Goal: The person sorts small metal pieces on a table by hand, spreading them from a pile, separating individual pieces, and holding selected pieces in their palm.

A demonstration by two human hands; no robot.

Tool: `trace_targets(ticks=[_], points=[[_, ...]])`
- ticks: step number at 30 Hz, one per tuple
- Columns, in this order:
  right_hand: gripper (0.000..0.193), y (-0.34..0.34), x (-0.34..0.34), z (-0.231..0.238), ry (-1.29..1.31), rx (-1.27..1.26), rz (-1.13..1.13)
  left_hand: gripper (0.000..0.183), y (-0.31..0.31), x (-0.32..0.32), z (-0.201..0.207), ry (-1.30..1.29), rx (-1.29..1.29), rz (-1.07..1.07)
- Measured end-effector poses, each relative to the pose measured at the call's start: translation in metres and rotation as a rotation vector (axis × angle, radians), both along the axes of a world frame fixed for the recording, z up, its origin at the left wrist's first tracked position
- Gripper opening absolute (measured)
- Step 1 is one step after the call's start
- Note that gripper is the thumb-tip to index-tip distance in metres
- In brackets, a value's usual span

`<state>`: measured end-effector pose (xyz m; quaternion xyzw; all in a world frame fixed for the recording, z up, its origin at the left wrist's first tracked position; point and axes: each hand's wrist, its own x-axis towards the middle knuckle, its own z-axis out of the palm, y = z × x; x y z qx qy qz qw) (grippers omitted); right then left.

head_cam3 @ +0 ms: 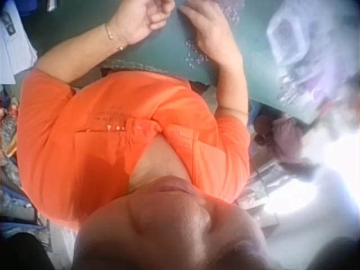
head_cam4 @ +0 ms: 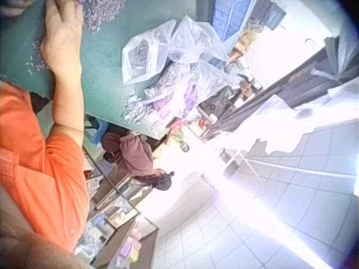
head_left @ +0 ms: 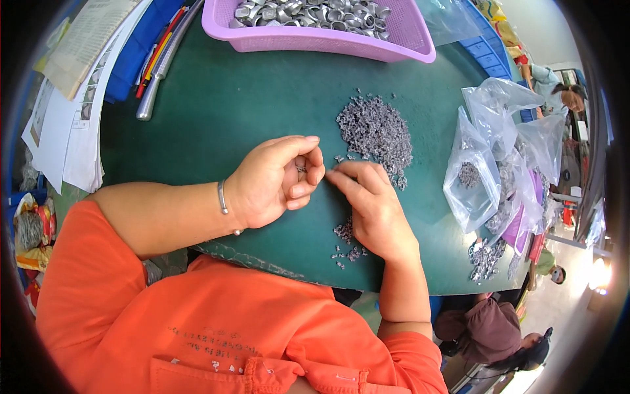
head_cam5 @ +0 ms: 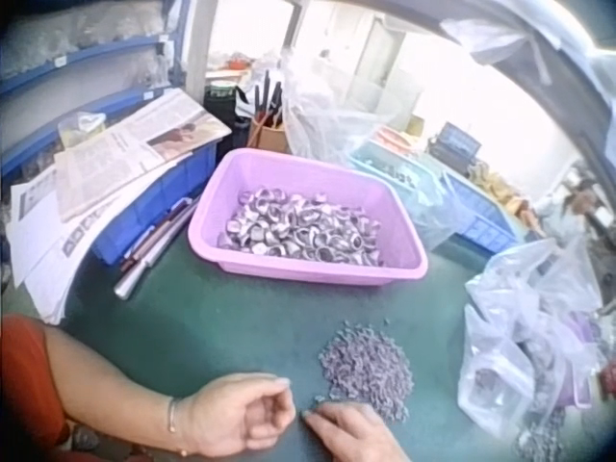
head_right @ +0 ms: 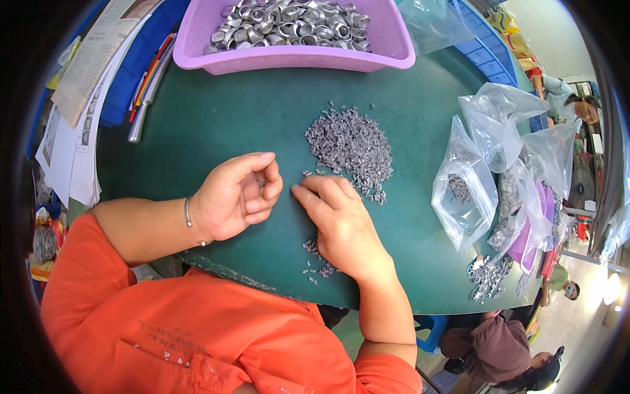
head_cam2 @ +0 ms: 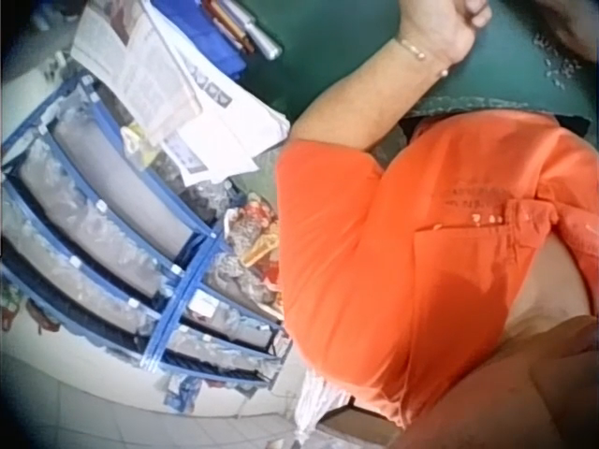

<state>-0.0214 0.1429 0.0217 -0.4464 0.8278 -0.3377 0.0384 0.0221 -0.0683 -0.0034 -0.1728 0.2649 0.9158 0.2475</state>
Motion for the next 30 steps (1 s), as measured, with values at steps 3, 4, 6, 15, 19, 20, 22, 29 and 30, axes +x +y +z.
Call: trace_targets(ticks=[3,4,6,15,19,20,22,29,30], points=[[0.046,0.011,0.000,-0.005,-0.071,-0.040,-0.043,0.029,-0.001,0.000,-0.001,0.003,0.016,-0.008],[0.044,0.013,-0.002,-0.005,-0.036,-0.059,-0.111,0.029,-0.002,-0.001,-0.001,0.013,0.030,-0.023],[0.037,0.020,-0.006,-0.002,-0.082,-0.094,-0.246,0.028,-0.002,0.000,-0.001,0.011,0.032,-0.015],[0.014,0.030,-0.009,0.002,-0.072,0.098,-0.029,0.029,-0.001,0.000,-0.003,0.019,0.035,-0.016],[0.014,0.028,-0.007,0.001,-0.046,0.128,-0.031,0.029,-0.001,0.000,-0.003,0.008,0.033,-0.015],[0.014,0.027,-0.007,0.002,-0.046,0.128,-0.032,0.029,-0.001,0.000,-0.002,0.008,0.033,-0.016],[0.017,0.025,-0.006,0.003,0.016,0.121,-0.072,0.029,-0.002,0.000,-0.001,0.000,0.025,-0.019],[0.024,0.015,-0.003,-0.001,0.224,0.201,-0.035,0.028,-0.002,0.000,-0.001,0.004,0.000,-0.015],[0.024,0.017,-0.003,-0.001,0.225,0.200,-0.035,0.028,-0.002,0.000,0.000,0.002,0.000,-0.013]])
